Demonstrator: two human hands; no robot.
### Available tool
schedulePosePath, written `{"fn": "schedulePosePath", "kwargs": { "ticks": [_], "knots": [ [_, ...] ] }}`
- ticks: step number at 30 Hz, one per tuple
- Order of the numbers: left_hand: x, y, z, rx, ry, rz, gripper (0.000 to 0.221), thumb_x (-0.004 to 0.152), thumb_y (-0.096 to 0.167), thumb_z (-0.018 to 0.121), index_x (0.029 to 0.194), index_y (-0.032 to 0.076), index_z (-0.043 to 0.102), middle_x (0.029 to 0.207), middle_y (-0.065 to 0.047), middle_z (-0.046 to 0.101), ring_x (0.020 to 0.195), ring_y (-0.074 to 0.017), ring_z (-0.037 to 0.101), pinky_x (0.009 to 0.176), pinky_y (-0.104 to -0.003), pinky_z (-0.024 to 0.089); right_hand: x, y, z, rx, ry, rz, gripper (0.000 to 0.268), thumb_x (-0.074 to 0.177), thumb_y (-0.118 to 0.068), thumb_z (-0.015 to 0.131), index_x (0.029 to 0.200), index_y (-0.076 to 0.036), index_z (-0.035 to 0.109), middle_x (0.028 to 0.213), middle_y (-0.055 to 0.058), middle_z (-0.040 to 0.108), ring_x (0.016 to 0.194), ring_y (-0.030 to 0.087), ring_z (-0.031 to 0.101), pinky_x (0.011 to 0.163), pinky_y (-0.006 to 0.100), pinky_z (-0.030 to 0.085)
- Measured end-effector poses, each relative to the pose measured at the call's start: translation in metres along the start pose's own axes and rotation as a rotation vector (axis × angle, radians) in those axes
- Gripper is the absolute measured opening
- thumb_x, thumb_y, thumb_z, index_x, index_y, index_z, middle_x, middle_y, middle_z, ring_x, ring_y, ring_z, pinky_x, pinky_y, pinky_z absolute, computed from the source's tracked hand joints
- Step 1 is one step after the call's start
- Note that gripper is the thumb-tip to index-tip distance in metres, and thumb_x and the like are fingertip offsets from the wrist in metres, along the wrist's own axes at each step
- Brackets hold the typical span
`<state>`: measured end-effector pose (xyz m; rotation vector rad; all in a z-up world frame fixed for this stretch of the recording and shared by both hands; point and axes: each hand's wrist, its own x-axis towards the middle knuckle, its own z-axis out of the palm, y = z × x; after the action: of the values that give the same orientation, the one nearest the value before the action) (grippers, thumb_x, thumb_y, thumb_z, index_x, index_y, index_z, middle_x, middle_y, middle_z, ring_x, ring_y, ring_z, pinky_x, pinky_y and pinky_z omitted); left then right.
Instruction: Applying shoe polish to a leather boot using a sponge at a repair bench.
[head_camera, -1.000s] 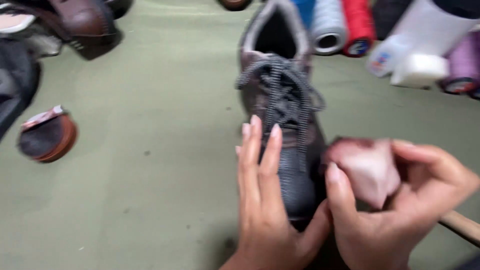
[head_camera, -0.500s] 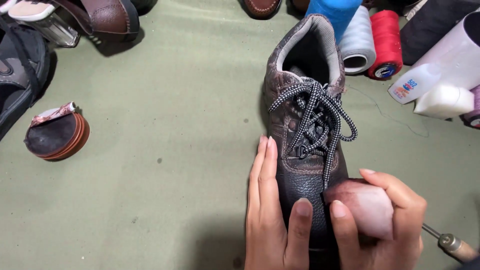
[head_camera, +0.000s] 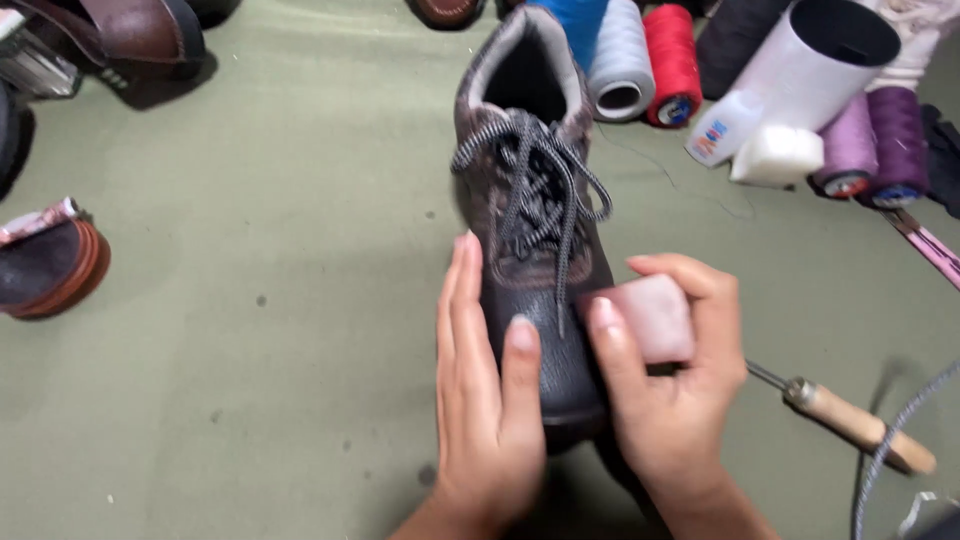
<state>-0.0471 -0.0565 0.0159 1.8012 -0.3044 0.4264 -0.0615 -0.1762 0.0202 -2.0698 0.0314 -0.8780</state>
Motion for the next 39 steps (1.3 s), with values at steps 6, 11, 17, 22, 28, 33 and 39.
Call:
{"fn": "schedulePosePath", "kwargs": {
  "ticks": [6,11,17,22,28,33,39],
  "knots": [
    [-0.002,-0.002,0.002,0.013,0.011,-0.011,0.06,0.109,0.035,0.031,0.156,0.0,0.028,0.165,-0.022,0.033,0.156,-0.0333,0.029,0.128,-0.044,0.021,0.002,0.0,-0.004,-0.003,0.004,-0.06,0.029,0.094,-0.023,0.068,0.117,-0.007,0.061,0.112,0.007,0.064,0.098,0.019,0.063,0.091,0.03,0.05],
    [-0.002,-0.008,0.004,0.006,0.033,0.021,0.059,0.109,0.036,0.032,0.155,-0.001,0.029,0.164,-0.022,0.035,0.155,-0.0339,0.031,0.127,-0.044,0.023,0.0,0.001,-0.005,-0.01,-0.034,-0.15,0.032,0.095,-0.024,0.067,0.118,-0.005,0.06,0.114,0.009,0.066,0.102,0.021,0.065,0.093,0.032,0.051],
    [-0.002,-0.011,0.006,0.023,0.045,0.025,0.059,0.109,0.036,0.034,0.155,0.0,0.03,0.163,-0.022,0.036,0.154,-0.0339,0.032,0.127,-0.044,0.023,0.006,0.012,-0.004,0.024,-0.009,-0.141,0.03,0.097,-0.026,0.066,0.118,-0.005,0.059,0.112,0.008,0.064,0.099,0.019,0.063,0.092,0.031,0.05],
    [0.003,-0.016,0.002,0.049,0.036,0.02,0.063,0.107,0.039,0.039,0.154,-0.002,0.031,0.161,-0.023,0.037,0.152,-0.0334,0.035,0.125,-0.043,0.025,0.015,0.026,0.0,0.128,0.097,0.107,0.02,0.099,-0.028,0.067,0.111,-0.014,0.058,0.1,-0.002,0.062,0.089,0.011,0.057,0.082,0.027,0.047],
    [0.049,-0.002,-0.095,0.28,0.247,0.223,0.062,0.107,0.004,0.065,0.155,-0.001,0.026,0.161,-0.021,0.035,0.153,-0.0354,0.037,0.131,-0.043,0.026,0.018,0.033,0.003,0.14,0.056,0.208,0.022,0.096,-0.032,0.068,0.106,-0.016,0.057,0.095,-0.004,0.064,0.083,0.011,0.056,0.076,0.027,0.047],
    [0.042,-0.036,-0.181,0.671,0.394,0.202,0.084,0.102,-0.004,0.084,0.157,-0.003,0.02,0.16,-0.033,0.032,0.149,-0.0463,0.034,0.118,-0.051,0.033,0.019,0.03,0.003,0.111,0.034,0.281,0.024,0.095,-0.035,0.069,0.105,-0.017,0.058,0.092,-0.005,0.067,0.08,0.011,0.056,0.074,0.028,0.047],
    [0.044,-0.056,-0.194,0.768,0.435,-0.191,0.112,0.089,0.022,0.098,0.154,-0.007,0.012,0.16,-0.039,0.02,0.149,-0.0511,0.019,0.121,-0.053,0.016,0.019,0.031,0.001,0.134,0.04,0.312,0.021,0.093,-0.032,0.069,0.104,-0.016,0.06,0.092,-0.004,0.067,0.08,0.01,0.057,0.074,0.028,0.047]
  ]
}}
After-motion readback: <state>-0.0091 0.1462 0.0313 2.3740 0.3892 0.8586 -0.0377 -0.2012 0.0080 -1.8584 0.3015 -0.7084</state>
